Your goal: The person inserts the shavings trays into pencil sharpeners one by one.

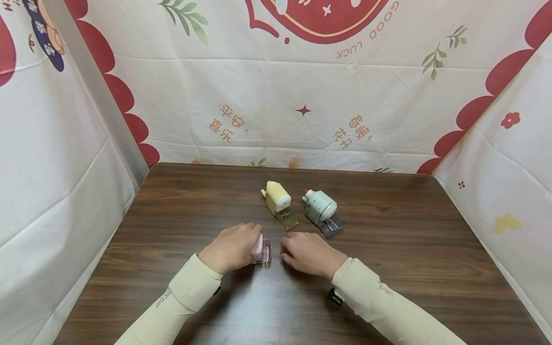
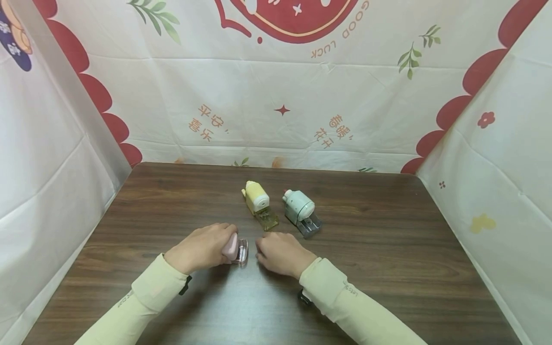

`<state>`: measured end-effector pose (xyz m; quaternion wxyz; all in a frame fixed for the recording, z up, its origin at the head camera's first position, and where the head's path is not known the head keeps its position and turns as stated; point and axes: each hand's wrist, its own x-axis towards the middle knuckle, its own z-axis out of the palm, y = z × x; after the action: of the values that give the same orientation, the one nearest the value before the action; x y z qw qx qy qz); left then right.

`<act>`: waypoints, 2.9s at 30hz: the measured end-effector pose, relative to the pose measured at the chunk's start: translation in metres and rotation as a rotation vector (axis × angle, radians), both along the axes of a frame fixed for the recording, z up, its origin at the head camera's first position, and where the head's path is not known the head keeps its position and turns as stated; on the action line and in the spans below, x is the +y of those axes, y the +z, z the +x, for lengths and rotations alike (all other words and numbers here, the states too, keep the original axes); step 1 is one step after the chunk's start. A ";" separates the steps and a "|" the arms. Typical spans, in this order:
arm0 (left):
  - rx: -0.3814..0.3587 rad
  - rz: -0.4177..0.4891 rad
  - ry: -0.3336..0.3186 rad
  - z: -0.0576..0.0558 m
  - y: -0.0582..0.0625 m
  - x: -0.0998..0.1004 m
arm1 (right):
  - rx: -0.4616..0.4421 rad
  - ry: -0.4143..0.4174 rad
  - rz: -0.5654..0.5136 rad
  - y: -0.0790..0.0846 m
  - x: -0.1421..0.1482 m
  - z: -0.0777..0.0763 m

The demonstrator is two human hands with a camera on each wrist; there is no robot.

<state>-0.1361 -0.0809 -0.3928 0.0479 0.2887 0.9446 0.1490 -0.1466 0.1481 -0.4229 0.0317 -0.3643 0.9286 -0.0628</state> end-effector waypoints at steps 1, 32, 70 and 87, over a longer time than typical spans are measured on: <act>0.002 -0.001 0.000 0.000 0.000 0.000 | -0.011 0.006 -0.003 -0.003 -0.001 0.000; 0.016 0.066 -0.054 -0.005 -0.007 -0.006 | -0.010 0.118 -0.079 -0.028 -0.029 -0.004; -0.017 0.060 -0.029 -0.006 -0.005 -0.007 | -0.038 -0.008 -0.118 -0.005 -0.004 0.012; 0.005 0.008 -0.030 -0.003 -0.007 -0.007 | -0.077 -0.212 -0.193 0.002 0.047 0.031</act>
<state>-0.1390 -0.0880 -0.3998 0.0466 0.3032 0.9397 0.1513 -0.1154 0.1946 -0.4208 0.0250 -0.2628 0.9497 -0.1687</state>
